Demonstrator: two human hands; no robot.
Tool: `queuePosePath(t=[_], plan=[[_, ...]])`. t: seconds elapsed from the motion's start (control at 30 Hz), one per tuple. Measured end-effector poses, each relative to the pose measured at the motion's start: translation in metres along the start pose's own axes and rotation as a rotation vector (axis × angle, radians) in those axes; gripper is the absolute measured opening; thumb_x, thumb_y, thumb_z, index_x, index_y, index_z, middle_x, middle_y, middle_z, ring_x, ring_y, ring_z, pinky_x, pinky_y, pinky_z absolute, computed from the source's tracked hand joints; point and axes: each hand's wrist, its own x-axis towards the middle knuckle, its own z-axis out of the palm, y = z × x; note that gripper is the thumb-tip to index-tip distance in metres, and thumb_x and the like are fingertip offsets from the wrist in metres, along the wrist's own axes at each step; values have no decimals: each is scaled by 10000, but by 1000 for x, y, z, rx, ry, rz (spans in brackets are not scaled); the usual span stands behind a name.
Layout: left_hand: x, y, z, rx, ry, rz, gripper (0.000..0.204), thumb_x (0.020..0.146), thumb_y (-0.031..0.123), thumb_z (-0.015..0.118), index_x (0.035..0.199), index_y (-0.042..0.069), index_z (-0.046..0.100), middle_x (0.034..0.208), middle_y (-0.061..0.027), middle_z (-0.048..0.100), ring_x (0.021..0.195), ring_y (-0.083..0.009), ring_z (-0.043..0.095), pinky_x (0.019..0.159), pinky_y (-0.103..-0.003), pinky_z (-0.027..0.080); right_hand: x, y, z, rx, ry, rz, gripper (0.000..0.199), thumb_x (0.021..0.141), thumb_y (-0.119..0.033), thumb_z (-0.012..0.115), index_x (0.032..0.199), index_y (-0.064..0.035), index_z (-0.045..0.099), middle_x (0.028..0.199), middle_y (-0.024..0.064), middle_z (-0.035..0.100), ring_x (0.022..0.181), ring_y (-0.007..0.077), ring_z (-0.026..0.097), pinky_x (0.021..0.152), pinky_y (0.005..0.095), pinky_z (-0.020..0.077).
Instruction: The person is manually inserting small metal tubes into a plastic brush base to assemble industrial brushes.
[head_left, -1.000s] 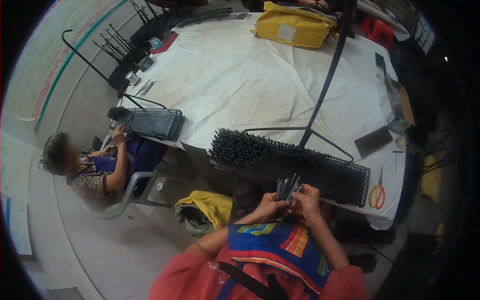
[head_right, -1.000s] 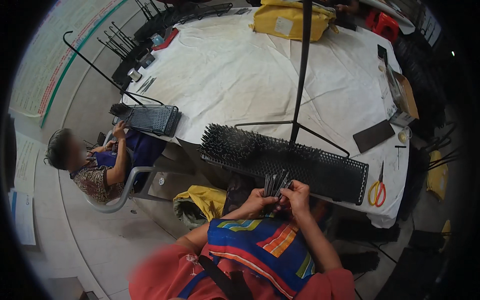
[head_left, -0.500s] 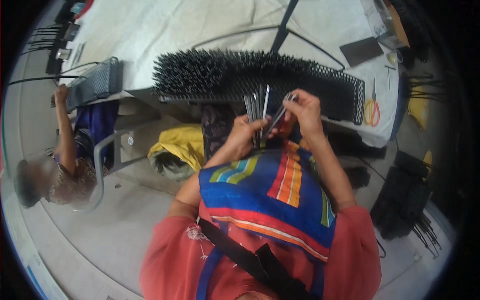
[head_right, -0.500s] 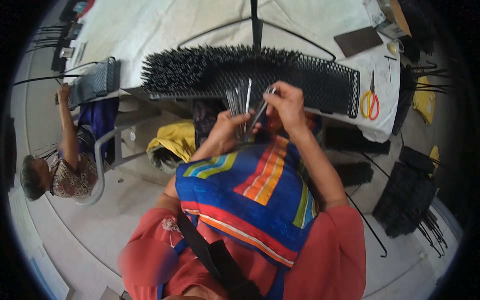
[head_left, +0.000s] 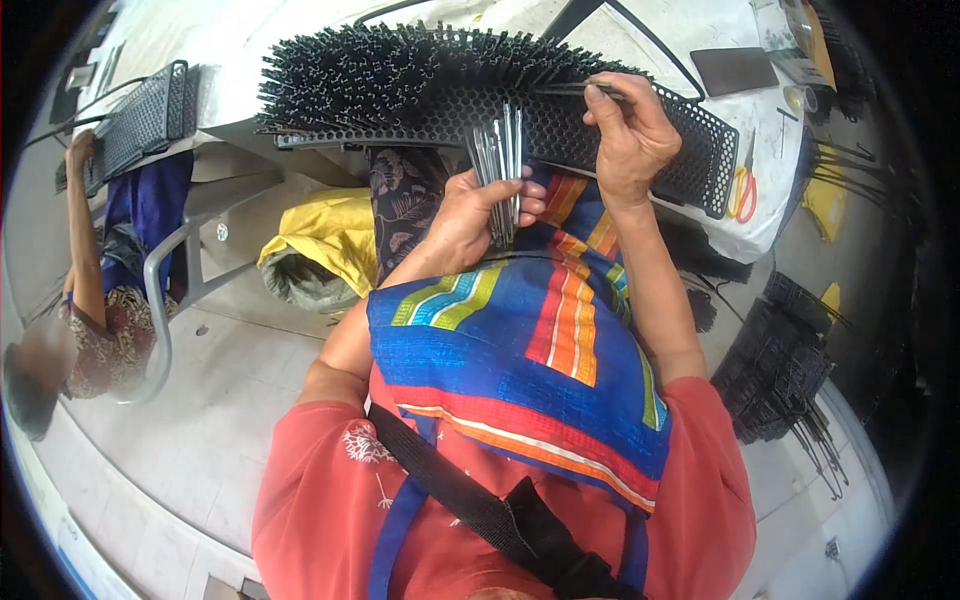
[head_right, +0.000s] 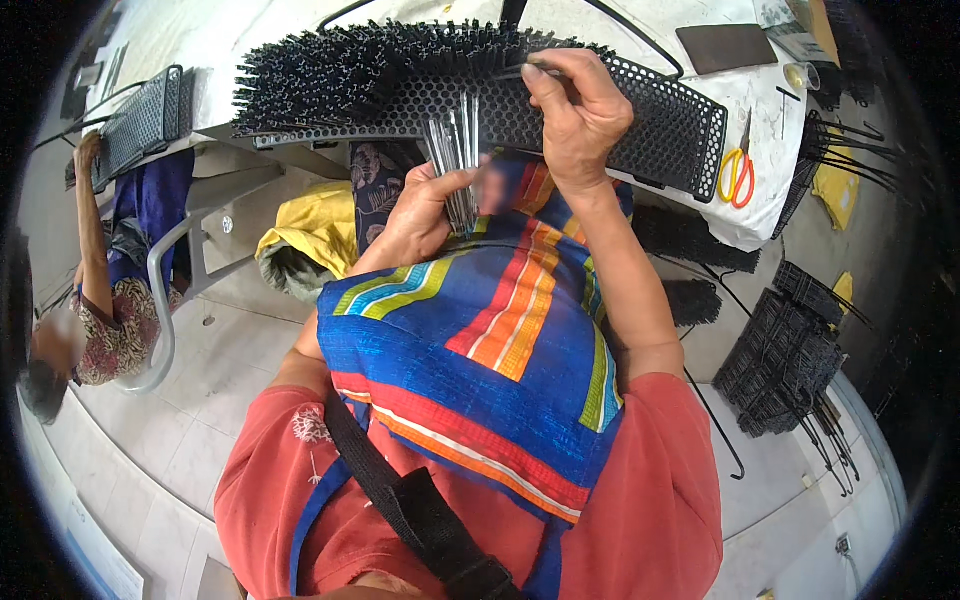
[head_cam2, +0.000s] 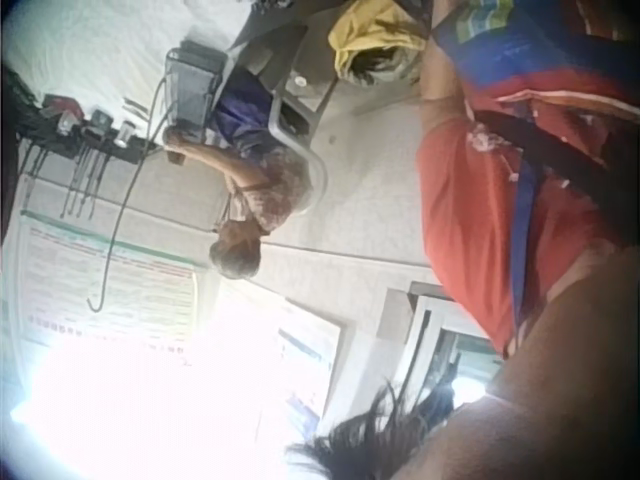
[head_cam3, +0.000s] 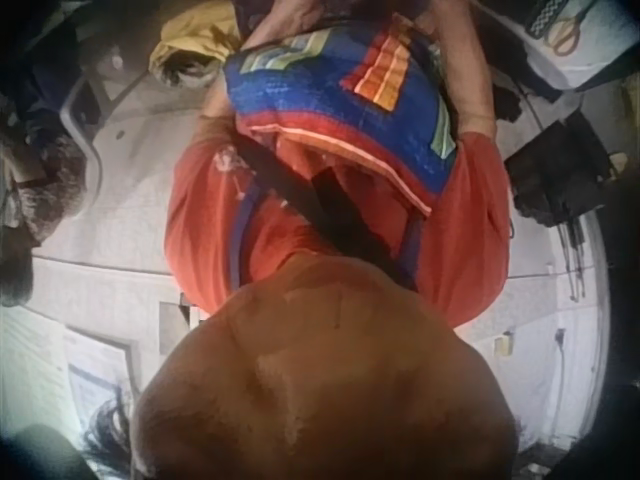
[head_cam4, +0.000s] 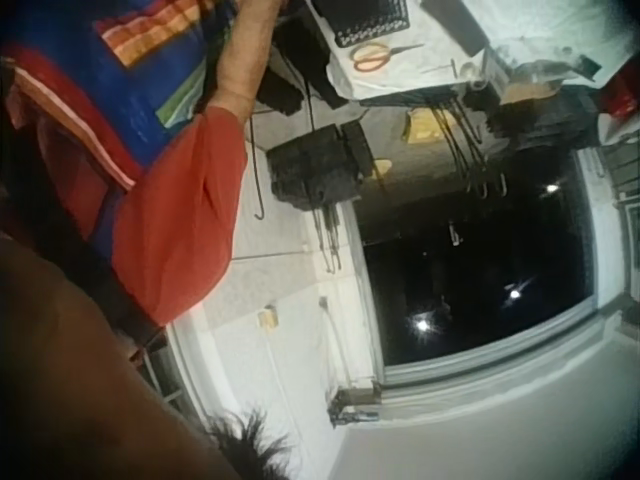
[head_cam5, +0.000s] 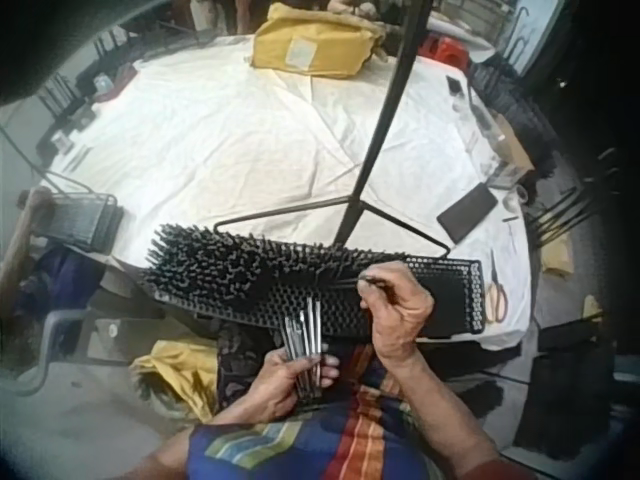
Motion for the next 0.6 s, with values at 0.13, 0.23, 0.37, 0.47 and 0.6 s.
queuePosePath(t=[0.13, 0.23, 0.37, 0.47, 0.6], plan=[[5, 5, -3, 47, -32, -4, 239, 906, 44, 569, 1117, -69, 581, 936, -205, 689, 772, -248, 699, 678, -342, 598, 1, 4, -2, -113, -26, -57, 98, 805, 35, 700, 891, -9, 688, 812, 8, 639, 657, 41, 555, 564, 176, 433], [4, 4, -1, 12, 13, -48, 211, 905, 38, 572, 1090, -60, 592, 921, -198, 690, 745, -231, 695, 656, -326, 595, 3, 2, -2, -140, -26, -59, 99, 796, 36, 706, 882, -11, 693, 810, 8, 641, 673, 42, 552, 587, 177, 432], [5, 2, -2, 42, -4, 19, 178, 899, 39, 581, 1051, -49, 610, 902, -187, 694, 721, -222, 690, 642, -323, 591, 2, 3, -2, -156, -27, -63, 106, 787, 39, 710, 879, -11, 695, 807, 8, 642, 679, 50, 554, 602, 181, 435], [6, 1, -3, 41, 6, 28, 168, 895, 35, 585, 1038, -44, 620, 888, -178, 696, 711, -219, 688, 634, -319, 589, 2, 4, -3, -139, -34, -51, 109, 785, 41, 710, 879, -12, 696, 809, 7, 644, 678, 51, 556, 603, 182, 436], [4, 1, -1, 10, 5, 4, 163, 890, 28, 586, 1036, -36, 623, 876, -171, 697, 700, -216, 686, 625, -315, 586, 0, 4, -4, -159, -23, -65, 115, 781, 42, 712, 881, -14, 699, 808, 7, 646, 677, 49, 555, 605, 179, 435]])
